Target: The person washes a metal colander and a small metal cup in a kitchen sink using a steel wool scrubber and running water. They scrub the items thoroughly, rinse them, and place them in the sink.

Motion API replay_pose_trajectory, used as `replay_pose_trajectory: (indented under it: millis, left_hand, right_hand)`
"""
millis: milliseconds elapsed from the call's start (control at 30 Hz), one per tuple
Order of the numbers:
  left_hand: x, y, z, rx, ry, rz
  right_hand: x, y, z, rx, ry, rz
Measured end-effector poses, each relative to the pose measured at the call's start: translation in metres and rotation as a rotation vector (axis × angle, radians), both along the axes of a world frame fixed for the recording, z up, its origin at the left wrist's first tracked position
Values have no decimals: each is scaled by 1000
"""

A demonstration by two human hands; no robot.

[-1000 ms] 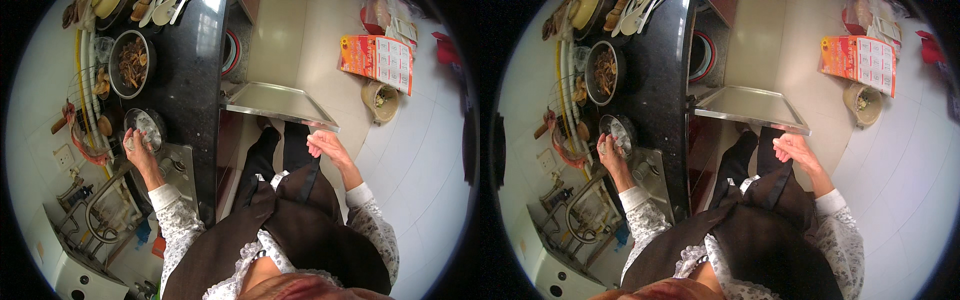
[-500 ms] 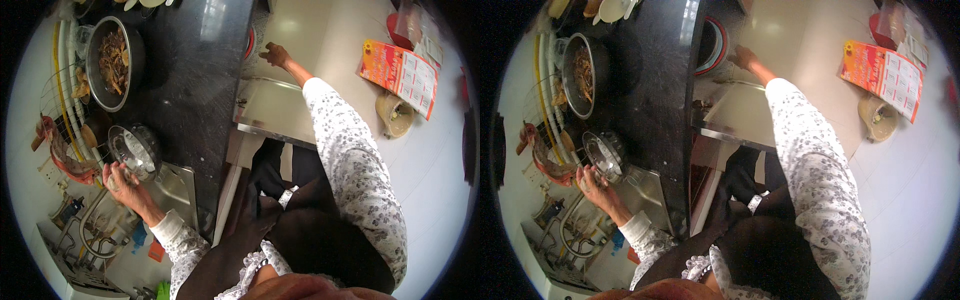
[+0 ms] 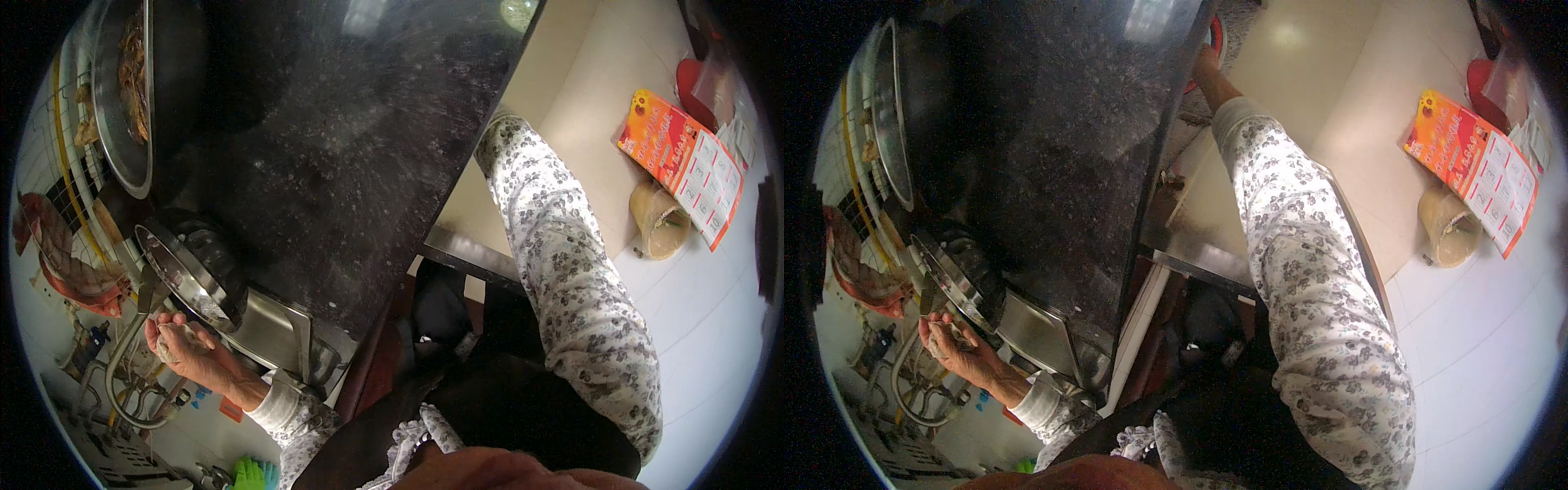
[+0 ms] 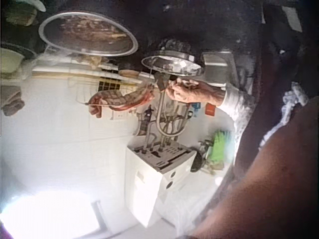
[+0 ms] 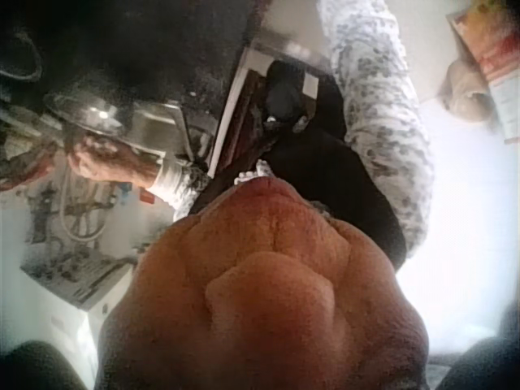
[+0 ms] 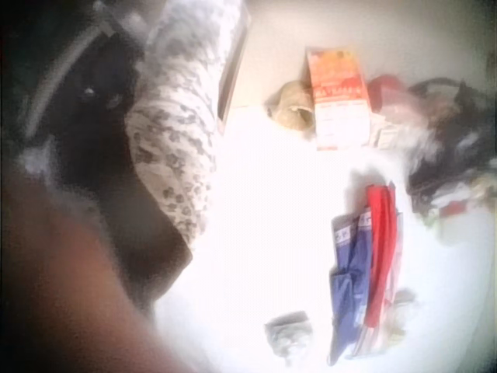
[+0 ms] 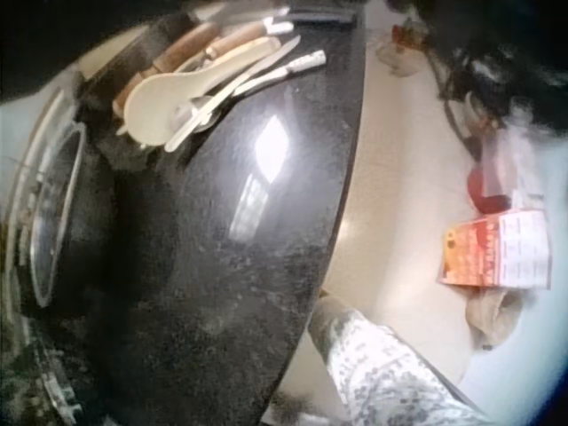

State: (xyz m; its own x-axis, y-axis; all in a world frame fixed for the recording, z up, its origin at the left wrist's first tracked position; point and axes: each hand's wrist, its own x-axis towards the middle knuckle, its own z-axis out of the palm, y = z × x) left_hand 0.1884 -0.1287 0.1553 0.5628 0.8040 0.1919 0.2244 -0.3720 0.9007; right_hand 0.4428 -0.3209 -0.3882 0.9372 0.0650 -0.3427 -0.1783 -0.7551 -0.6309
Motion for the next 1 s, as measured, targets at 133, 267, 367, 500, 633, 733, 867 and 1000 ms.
replay_pose_trajectory:
  millis: [133,267,367,500,633,733,867,1000]
  left_hand:
    - [3,-10,-4,-7,2,63]
    - [1,-11,4,-56,-20,54]
    - [-3,-14,12,-64,-37,40]
    - [-2,-19,24,-112,-60,-9]
    - [-4,-32,41,-178,-41,-34]
    - [-14,-37,54,-232,-49,92]
    - [-27,-41,79,-429,-81,169]
    - [-83,7,55,-679,-222,144]
  right_hand:
    - [1,-10,8,21,24,14]
    - [-1,-60,40,129,134,-9]
    - [-8,-119,84,243,286,-108]
    - [-36,-212,164,439,360,-477]
    - [-64,-303,241,339,275,-512]
    - [-80,-371,293,286,217,-393]
    - [-110,-377,444,338,169,-445]
    - [-140,-359,513,283,30,-49]
